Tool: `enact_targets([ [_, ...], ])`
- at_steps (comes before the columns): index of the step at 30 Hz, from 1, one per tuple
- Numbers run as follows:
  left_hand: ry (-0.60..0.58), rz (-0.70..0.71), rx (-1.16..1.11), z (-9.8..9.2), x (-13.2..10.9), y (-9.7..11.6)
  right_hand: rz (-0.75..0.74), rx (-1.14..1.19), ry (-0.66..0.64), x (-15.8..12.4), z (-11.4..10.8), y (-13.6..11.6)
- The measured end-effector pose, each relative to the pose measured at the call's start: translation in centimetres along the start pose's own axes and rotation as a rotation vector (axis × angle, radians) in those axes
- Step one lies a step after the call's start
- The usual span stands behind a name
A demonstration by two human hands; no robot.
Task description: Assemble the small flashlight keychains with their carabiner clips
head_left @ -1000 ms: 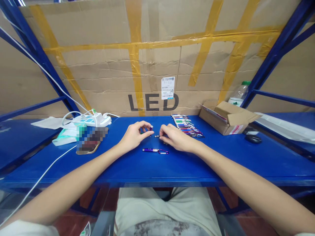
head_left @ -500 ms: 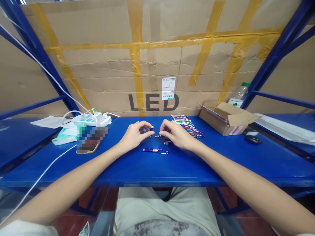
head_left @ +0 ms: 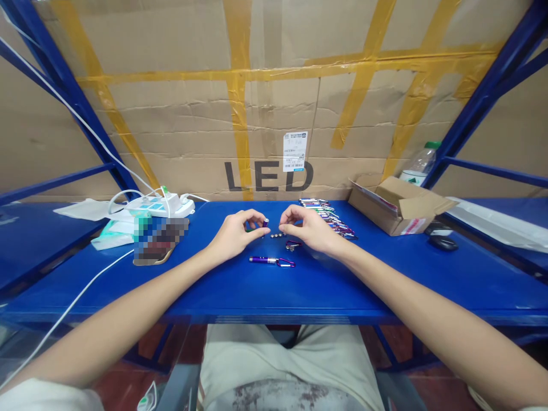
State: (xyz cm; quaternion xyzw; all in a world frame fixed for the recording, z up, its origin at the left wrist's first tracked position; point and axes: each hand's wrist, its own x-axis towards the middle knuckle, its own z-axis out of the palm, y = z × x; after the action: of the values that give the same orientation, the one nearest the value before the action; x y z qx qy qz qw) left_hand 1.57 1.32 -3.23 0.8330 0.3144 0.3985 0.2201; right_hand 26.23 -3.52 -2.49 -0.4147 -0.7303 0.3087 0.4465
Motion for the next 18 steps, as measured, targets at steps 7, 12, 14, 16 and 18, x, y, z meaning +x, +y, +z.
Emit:
enact_targets([
  [7, -0.017, 0.029, -0.008, 0.1, -0.3, 0.5, -0.161, -0.131, 0.157, -0.4, 0.3, -0.7],
  [12, 0.024, 0.141, 0.055, 0.1, -0.6, 1.3, -0.239, -0.18, 0.169, -1.2, 0.9, -2.3],
  [14, 0.026, 0.16, 0.064, 0.2, -0.7, 1.5, -0.261, -0.19, 0.172, -1.4, 1.2, -2.7],
  [16, 0.016, 0.165, 0.072, 0.3, -0.7, 1.7, -0.271, -0.197, 0.171, -1.5, 1.4, -2.8],
  [18, 0.006, 0.17, 0.088, 0.3, -0.7, 1.8, -0.267, -0.207, 0.161, -1.5, 1.5, -2.6],
])
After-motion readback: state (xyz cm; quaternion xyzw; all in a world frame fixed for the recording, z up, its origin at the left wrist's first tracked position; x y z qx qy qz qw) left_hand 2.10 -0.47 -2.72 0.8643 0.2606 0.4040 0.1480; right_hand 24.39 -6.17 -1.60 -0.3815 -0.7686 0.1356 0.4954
